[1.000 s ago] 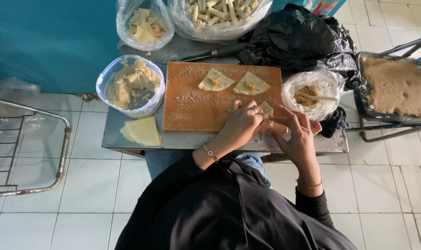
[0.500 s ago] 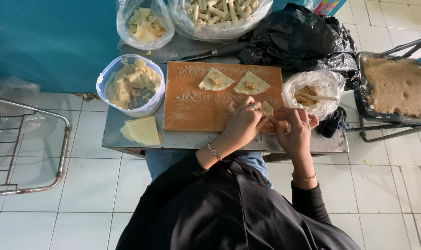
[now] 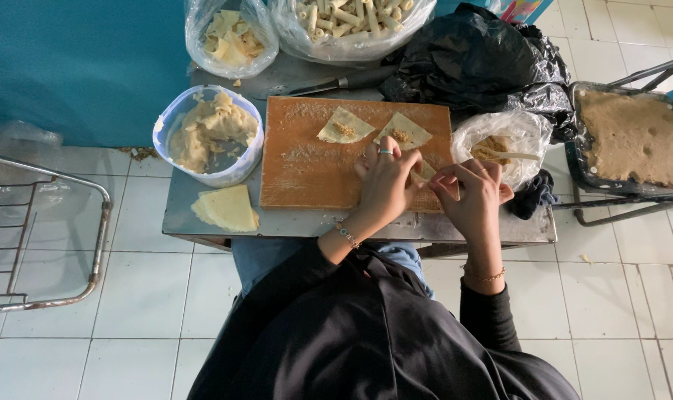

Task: The person places filling onto triangular pastry wrappers on a wooden board, folds each wrapper over the filling and rolls it into a filled pastry, and places the finished pastries into a plastic bag beside the board. They repeat this folding cycle for successive wrappers throughout the clip.

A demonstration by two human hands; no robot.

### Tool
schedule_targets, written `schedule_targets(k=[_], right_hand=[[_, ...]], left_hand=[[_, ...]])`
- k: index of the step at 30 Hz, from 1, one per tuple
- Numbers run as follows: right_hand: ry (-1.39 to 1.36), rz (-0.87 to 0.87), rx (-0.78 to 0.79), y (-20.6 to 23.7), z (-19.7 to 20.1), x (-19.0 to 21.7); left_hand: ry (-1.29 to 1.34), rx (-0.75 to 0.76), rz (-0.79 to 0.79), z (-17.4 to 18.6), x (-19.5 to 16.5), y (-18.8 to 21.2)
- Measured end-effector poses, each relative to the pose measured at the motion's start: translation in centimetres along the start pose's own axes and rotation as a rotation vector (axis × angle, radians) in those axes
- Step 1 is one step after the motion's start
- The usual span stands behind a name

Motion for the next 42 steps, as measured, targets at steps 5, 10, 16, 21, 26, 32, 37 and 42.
schedule_targets(k=[5, 10, 16, 21, 26, 32, 37, 42], right_hand=[[0.039, 0.059, -0.076, 0.3, 0.2, 0.1], [0.116, 0.118, -0.187, 2.2, 0.5, 1.0], [0.188, 0.157, -0.156, 3.1, 0.9, 1.1], [0.052, 0.199, -0.143, 2.3, 1.6, 1.2], [0.052, 0.259, -0.136, 1.8, 1.5, 2.5], [0.117, 0.309, -0.151, 1.5, 1.0, 2.8], [0.037, 0.320, -0.118, 1.0, 0.4, 2.1], [0.116, 0.309, -0.078, 0.4, 0.4, 2.0]], left_hand=[[-0.026, -0.013, -0.061, -0.1, -1.0, 0.7], [-0.170, -0.037, -0.232, 1.0, -2.2, 2.1], [-0.260, -0.038, -0.295, 1.3, -2.9, 2.6], [-0.362, -0.046, -0.347, 0.7, -3.1, 2.5], [-0.402, -0.124, -0.422, 0.5, -3.2, 2.7], [-0.382, -0.037, -0.454, -0.2, -2.4, 2.5], [-0.394, 0.069, -0.382, -0.7, -1.5, 1.6], [-0.148, 0.014, -0.249, 0.6, -1.6, 0.6]])
Point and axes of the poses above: each hand's wrist, its own y-axis away from the middle knuckle, its own z-axis out of the back of the hand, x = y × z, the point moved 6 cm from there along -y, towards the middle knuckle, and after that the axes turned 2 degrees about x, right-handed, at the moved point
